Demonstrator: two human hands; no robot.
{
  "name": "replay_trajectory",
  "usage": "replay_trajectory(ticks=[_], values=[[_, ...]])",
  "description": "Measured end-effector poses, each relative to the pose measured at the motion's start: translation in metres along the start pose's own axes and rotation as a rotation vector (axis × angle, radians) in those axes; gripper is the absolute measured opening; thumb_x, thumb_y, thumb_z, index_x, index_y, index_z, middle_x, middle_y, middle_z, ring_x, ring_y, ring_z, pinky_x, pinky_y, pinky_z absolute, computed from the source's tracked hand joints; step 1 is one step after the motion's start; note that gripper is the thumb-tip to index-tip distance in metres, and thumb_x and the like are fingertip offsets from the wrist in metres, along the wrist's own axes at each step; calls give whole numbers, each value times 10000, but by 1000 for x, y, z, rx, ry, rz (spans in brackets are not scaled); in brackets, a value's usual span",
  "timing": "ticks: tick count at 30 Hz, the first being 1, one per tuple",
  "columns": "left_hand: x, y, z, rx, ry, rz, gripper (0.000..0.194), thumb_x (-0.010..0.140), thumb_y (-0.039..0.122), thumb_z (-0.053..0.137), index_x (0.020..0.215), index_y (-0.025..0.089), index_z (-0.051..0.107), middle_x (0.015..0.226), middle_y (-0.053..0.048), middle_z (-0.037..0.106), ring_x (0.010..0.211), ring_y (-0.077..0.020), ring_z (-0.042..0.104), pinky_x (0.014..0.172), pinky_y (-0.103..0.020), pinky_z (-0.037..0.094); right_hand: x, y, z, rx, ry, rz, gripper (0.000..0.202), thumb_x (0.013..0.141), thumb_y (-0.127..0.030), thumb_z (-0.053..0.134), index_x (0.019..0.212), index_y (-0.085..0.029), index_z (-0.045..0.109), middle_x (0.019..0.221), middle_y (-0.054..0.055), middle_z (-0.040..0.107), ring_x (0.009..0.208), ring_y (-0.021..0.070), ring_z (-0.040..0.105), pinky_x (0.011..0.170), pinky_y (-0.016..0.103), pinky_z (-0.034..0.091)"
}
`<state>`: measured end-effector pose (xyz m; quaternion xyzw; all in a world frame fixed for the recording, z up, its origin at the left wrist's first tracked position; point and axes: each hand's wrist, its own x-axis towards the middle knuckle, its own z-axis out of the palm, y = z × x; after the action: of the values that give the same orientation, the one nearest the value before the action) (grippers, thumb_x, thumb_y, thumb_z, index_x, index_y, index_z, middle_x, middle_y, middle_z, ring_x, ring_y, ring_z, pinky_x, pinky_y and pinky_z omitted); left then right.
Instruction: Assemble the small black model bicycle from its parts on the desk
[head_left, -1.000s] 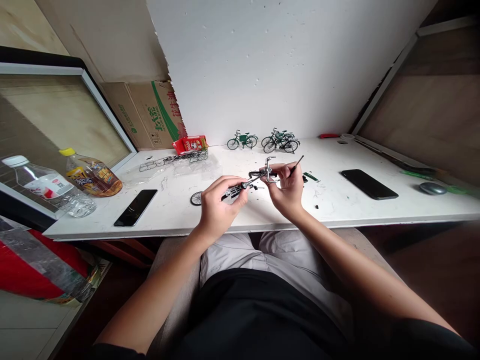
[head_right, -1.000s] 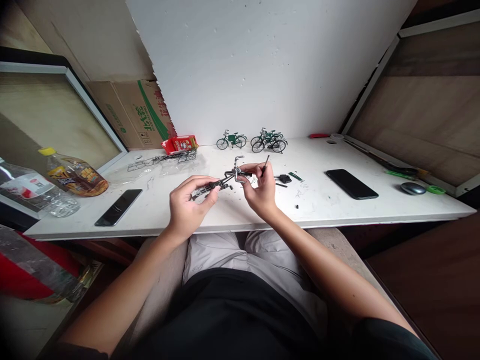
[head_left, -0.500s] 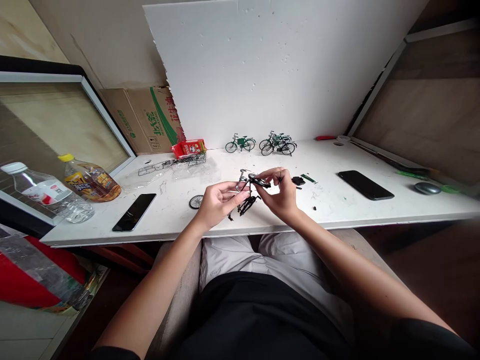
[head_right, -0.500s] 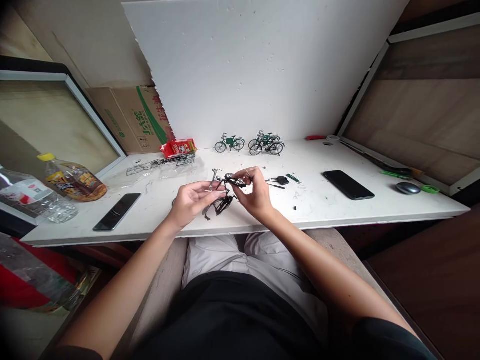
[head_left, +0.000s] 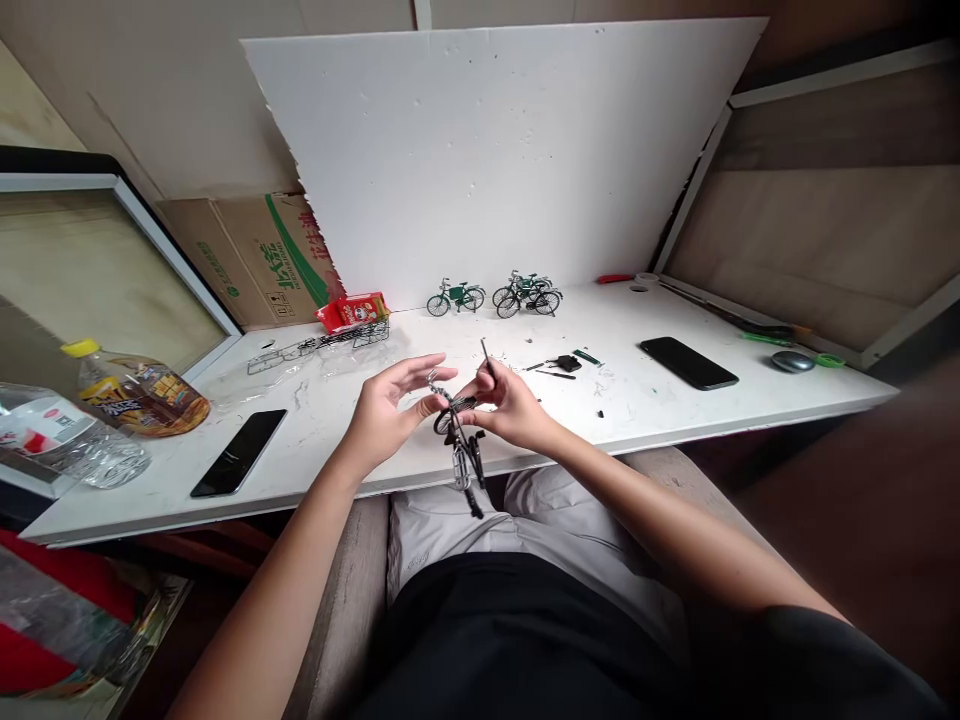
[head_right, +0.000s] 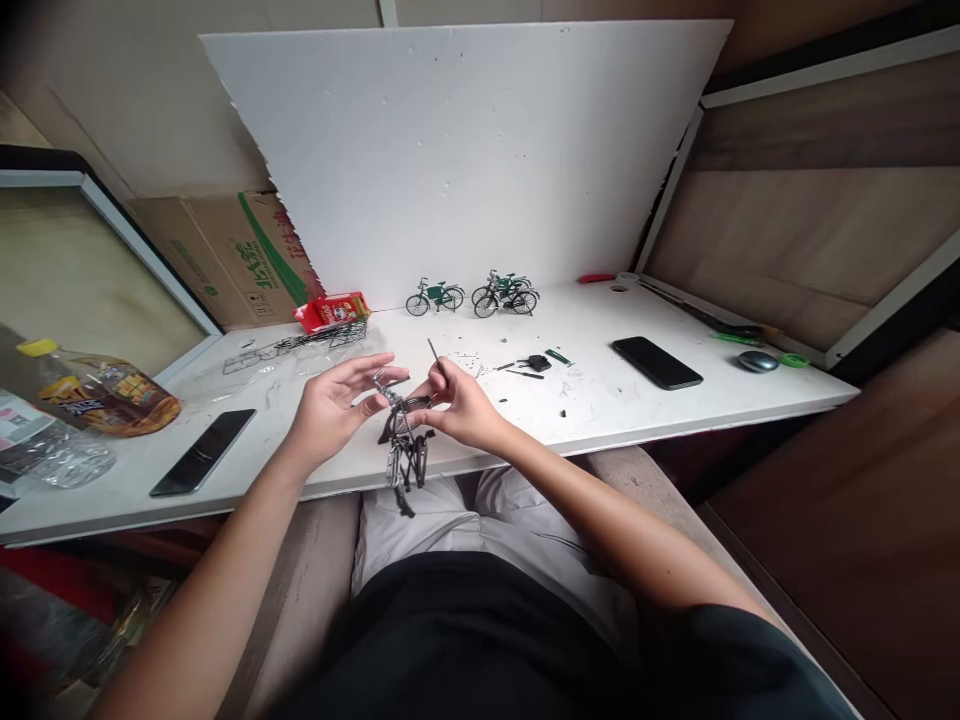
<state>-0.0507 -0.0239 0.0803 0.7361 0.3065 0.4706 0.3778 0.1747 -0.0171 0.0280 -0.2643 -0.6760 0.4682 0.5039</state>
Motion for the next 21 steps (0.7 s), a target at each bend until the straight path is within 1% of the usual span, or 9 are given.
replay_trajectory(ticks=[2, 3, 5, 7, 11, 14, 17, 19, 21], values=[[-1, 2, 0, -38, -2, -36, 514, 869, 438, 880, 1276, 149, 761, 1182, -178, 821, 1131, -321, 788, 1071, -502, 603, 0, 3, 3, 69, -36, 36, 679, 783, -443, 959, 905, -288, 310, 920, 11, 749, 939, 266, 811, 795, 410, 647], [-1, 3, 0, -42, -11, -47, 536, 845, 440, 901, 1268, 141, 764, 1159, -177, 826, 1101, -318, 795, 1057, -497, 611, 0, 5, 3, 98, -41, 51, 693, 766, -433, 972, 906, -288, 309, 900, 1, 741, 934, 262, 809, 794, 402, 644], [-1, 5, 0, -47, -34, -70, 627, 771, 432, 959, 1286, 135, 758, 1153, -177, 827, 1080, -320, 799, 1036, -492, 624, 2, 8, 4, 149, -44, 79, 723, 732, -407, 995, 907, -288, 303, 878, -15, 728, 912, 246, 801, 778, 381, 636], [-1, 7, 1, -57, -33, -104, 689, 733, 434, 982, 1307, 134, 748, 1160, -178, 826, 1063, -324, 803, 1005, -488, 638, 2, 11, 5, 177, -44, 93, 736, 713, -380, 1005, 905, -286, 301, 859, -35, 703, 874, 220, 785, 751, 354, 624], [0, 8, 6, -73, -2, -196, 701, 733, 466, 973, 1304, 130, 744, 1127, -171, 830, 1026, -316, 807, 970, -474, 644, 1, 15, 9, 112, -19, 54, 711, 708, -386, 1002, 884, -278, 321, 805, -69, 606, 839, 184, 729, 715, 317, 601], [0, 6, 10, -106, 25, -248, 711, 710, 472, 985, 1280, 117, 751, 1049, -152, 831, 978, -299, 805, 938, -447, 642, -1, 16, 12, 32, -2, 23, 690, 722, -437, 986, 875, -276, 332, 840, -55, 592, 873, 186, 702, 726, 319, 595], [2, 1, 9, -130, 78, -258, 686, 690, 470, 997, 1227, 112, 764, 990, -133, 823, 925, -275, 796, 917, -420, 634, 0, 14, 12, -31, 20, -4, 607, 811, -525, 910, 883, -272, 363, 906, -23, 627, 936, 196, 698, 795, 344, 597], [4, -6, 6, -129, 147, -242, 668, 684, 475, 999, 1194, 112, 767, 965, -124, 816, 907, -265, 790, 913, -411, 625, 1, 10, 9, -53, 67, -21, 525, 909, -602, 796, 894, -266, 392, 990, 18, 679, 1017, 207, 701, 861, 365, 591], [7, -13, 2, -103, 240, -217, 672, 699, 496, 984, 1202, 110, 763, 956, -122, 809, 904, -262, 785, 909, -408, 616, 3, 1, 5, -50, 104, -23, 467, 996, -667, 650, 923, -259, 434, 1095, 65, 721, 1079, 212, 700, 901, 380, 579]])
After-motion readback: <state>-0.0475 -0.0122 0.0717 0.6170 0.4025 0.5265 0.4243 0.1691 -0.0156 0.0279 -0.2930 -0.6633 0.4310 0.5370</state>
